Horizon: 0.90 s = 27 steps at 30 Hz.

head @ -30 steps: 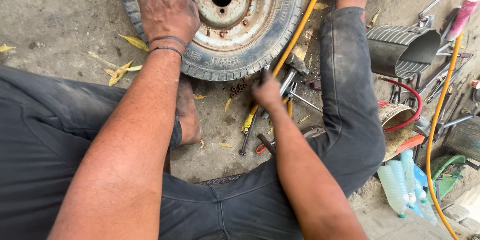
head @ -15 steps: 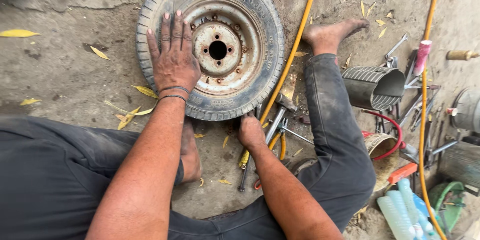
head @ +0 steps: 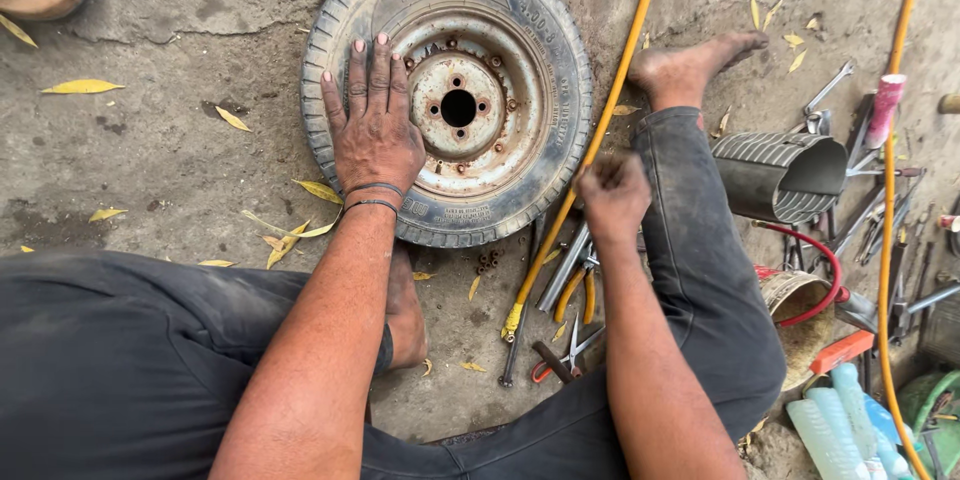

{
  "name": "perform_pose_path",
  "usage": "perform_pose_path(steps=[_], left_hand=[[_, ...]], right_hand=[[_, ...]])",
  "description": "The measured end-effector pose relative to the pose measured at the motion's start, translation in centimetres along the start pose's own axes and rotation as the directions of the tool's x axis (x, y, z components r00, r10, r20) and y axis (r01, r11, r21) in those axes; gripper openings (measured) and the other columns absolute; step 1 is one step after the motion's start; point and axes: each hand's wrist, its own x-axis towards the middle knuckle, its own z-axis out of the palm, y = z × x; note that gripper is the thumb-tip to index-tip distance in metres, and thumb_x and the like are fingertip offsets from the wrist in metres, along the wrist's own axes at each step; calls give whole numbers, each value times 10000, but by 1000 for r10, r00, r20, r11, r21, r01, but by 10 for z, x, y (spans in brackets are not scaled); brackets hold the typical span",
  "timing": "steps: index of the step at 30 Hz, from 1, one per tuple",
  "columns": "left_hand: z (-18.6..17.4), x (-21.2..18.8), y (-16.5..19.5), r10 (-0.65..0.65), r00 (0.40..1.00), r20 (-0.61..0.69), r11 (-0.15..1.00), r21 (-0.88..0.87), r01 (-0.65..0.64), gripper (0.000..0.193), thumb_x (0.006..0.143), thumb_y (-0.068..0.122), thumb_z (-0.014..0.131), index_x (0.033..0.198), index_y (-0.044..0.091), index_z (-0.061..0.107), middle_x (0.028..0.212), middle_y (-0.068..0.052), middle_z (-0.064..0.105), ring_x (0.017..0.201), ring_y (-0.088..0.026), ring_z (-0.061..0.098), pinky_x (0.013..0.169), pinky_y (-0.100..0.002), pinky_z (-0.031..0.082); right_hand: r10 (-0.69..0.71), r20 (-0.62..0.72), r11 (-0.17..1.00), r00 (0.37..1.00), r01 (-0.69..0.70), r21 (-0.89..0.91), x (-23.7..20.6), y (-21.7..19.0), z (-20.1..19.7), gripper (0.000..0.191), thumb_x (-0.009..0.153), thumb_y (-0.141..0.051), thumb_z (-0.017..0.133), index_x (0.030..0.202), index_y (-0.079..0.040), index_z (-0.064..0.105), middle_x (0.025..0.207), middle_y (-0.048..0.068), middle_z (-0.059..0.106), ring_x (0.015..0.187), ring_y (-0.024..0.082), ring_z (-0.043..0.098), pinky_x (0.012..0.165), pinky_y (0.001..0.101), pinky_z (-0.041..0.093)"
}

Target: The person removes parts of a wheel assembly by hand, fits an inner tube into a tire, and reassembles the metal rim components.

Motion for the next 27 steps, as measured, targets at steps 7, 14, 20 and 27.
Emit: perform_pose_path(steps=[7,14,20,27], left_hand=[[9,-1,-3,-3,1000,-3,999,33,3,914,862,227,635,1670,152,214,1753,-3,84,1605,-230,37,1287,-542,-11],[8,0,-3,-20,1000,8,999,43,20,913,848,221,656,1665,162,252,1762,-3,96,1618,-227,55,1296,-540,-10],[3,-1,-1,-16,1000,-6,1000,1,16,893,845,212,647,1658,164,279,1751,-14,133,1611,-247,79,1291,-544,11],[-4,4,3,-27,1000,-13,999,38,27,886,837,231,653,1642,166,288,1746,-4,142,1608,-233,84,1286,-533,17]], right_hand=[[-520,234,816,821,559,-149,36,-89,39,144,915,-186,812,1018,-95,771,923,35,643,816,173,646,738,342,565],[-528,361,638,769,640,-429,53,-95,69,192,944,-314,761,961,-123,748,944,47,576,903,204,569,757,385,510],[-586,339,609,736,676,-416,53,-85,72,186,943,-286,743,977,-103,724,963,42,574,896,202,554,730,366,503],[-632,345,531,694,712,-460,54,-92,70,183,990,-294,672,954,-115,688,941,56,569,876,208,557,722,362,513]])
